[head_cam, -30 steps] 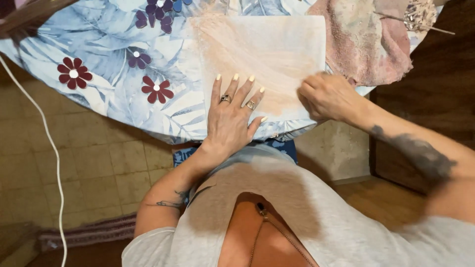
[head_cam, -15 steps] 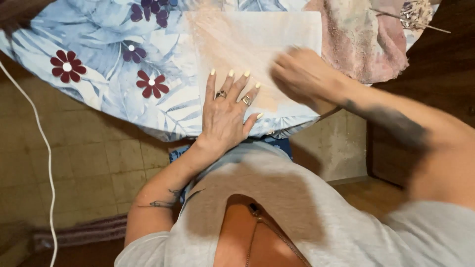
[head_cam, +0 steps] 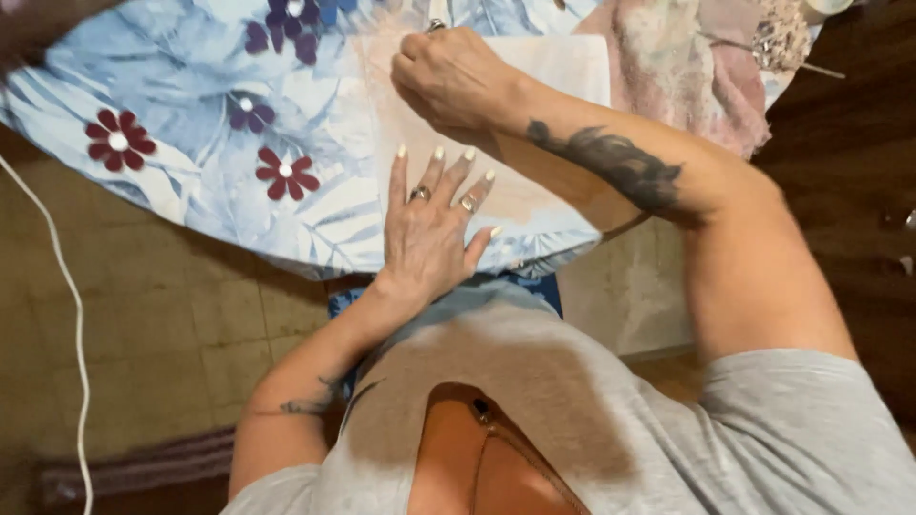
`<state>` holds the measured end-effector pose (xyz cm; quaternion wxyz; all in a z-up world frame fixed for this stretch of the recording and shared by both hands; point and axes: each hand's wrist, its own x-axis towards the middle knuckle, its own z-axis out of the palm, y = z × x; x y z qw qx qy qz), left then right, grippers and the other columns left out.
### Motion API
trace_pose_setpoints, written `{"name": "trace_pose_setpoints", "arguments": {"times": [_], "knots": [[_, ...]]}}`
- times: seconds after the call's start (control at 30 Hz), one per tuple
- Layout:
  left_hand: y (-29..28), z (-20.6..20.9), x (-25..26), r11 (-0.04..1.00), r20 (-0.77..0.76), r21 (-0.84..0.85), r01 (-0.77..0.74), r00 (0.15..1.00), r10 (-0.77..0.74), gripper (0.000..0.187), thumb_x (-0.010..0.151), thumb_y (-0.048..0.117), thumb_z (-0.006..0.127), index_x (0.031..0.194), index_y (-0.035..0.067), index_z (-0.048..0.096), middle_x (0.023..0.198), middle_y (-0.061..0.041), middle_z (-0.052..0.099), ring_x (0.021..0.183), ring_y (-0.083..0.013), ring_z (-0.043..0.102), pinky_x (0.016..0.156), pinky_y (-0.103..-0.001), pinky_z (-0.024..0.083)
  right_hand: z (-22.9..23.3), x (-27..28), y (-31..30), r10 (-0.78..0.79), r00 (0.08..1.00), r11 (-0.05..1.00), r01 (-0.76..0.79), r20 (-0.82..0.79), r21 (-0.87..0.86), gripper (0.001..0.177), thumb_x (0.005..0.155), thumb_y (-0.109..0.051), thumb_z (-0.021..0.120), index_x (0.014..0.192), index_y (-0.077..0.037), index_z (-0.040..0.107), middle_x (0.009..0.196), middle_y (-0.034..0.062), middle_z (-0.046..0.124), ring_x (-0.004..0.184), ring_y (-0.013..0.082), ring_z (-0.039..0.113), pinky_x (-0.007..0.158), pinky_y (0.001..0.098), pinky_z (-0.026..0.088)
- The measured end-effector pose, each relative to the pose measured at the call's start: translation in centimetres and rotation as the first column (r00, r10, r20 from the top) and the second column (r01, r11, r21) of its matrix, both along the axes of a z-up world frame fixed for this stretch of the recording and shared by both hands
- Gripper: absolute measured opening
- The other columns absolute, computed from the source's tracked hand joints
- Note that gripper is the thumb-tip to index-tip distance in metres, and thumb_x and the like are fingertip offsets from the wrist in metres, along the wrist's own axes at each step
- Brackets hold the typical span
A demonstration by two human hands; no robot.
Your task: Sanding a board for a mosaic project, wiping it clean with a cloth, and inspecting a finished mosaic pot.
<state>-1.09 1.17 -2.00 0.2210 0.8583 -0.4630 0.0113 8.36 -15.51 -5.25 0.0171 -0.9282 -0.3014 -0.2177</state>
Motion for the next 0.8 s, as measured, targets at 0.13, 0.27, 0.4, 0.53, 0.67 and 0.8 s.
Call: {"name": "trace_pose_setpoints", "arguments": {"times": [0.13, 0.27, 0.4, 0.53, 0.67, 0.8], "knots": [[0.1, 0.5, 0.1, 1.0, 0.003, 0.007, -0.019, 1.0, 0.019, 0.048, 0.071, 0.038, 0.061, 0.113, 0.017, 0.055, 0.118, -0.009, 0.049, 0.115, -0.0299, 0.042, 0.102, -0.054, 0.005, 4.0, -9.9, -3.8, 0.071, 0.984, 0.997, -0.077, -0.165, -0.028, 0.013, 0.076, -0.017, 0.056, 0.074, -0.011, 0.045, 0.066, 0.0071, 0.044, 0.049, 0.0285, 0.049, 0.043, 0.0393, 0.041], [0.0, 1.1, -0.1, 1.0, -0.022, 0.013, -0.004, 1.0, 0.004, 0.049, 0.071, 0.038, 0.06, 0.114, 0.016, 0.053, 0.12, -0.01, 0.048, 0.115, -0.0315, 0.042, 0.102, -0.054, 0.004, 4.6, -17.7, -9.0, -0.145, 0.936, 0.968, 0.068, -0.319, -0.24, 0.007, 0.079, -0.02, 0.042, 0.08, -0.015, 0.046, 0.068, 0.0027, 0.045, 0.053, 0.0229, 0.052, 0.047, 0.035, 0.042], [-0.5, 1.6, -0.1, 0.995, -0.006, -0.095, -0.013, 1.0, 0.012, 0.043, 0.069, 0.028, 0.062, 0.107, 0.01, 0.058, 0.11, -0.013, 0.055, 0.108, -0.035, 0.048, 0.101, -0.055, 0.007, 4.2, -18.3, -9.6, -0.316, 0.858, 0.923, 0.377, -0.404, 0.08, 0.012, 0.083, -0.015, 0.049, 0.073, -0.008, 0.046, 0.065, 0.007, 0.041, 0.06, 0.0297, 0.052, 0.053, 0.0357, 0.042], [-1.3, 2.5, 0.2, 0.934, -0.095, -0.351, -0.064, 0.995, 0.032, 0.028, 0.077, 0.012, 0.054, 0.1, -0.001, 0.06, 0.105, -0.014, 0.057, 0.103, -0.0332, 0.052, 0.1, -0.051, 0.013, 3.1, -16.9, -4.0, -0.122, 0.868, 0.686, 0.424, -0.481, 0.591, 0.024, 0.09, -0.02, 0.039, 0.072, -0.006, 0.046, 0.06, 0.0087, 0.04, 0.056, 0.0324, 0.048, 0.053, 0.0336, 0.04], [-2.0, 2.4, 0.2, 0.75, -0.505, -0.626, -0.212, 0.843, -0.183, 0.029, 0.085, 0.014, 0.047, 0.112, 0.003, 0.051, 0.097, -0.011, 0.061, 0.095, -0.0263, 0.059, 0.085, -0.036, 0.044, 5.1, -15.6, 0.2, -0.041, 0.864, 0.492, 0.454, -0.502, 0.743, 0.022, 0.09, -0.017, 0.039, 0.076, -0.009, 0.054, 0.061, 0.0041, 0.048, 0.058, 0.0219, 0.051, 0.058, 0.0289, 0.043], [-2.9, 2.1, 0.0, 0.635, -0.703, -0.655, -0.41, 0.637, -0.315, 0.02, 0.079, 0.009, 0.058, 0.098, 0.003, 0.059, 0.089, -0.01, 0.061, 0.086, -0.0191, 0.061, 0.074, -0.027, 0.05, 4.9, -15.4, 1.2, -0.044, 0.899, 0.434, 0.41, -0.436, 0.802, 0.022, 0.091, -0.011, 0.038, 0.076, -0.005, 0.052, 0.061, 0.0079, 0.048, 0.056, 0.0217, 0.048, 0.058, 0.0313, 0.043]]}}
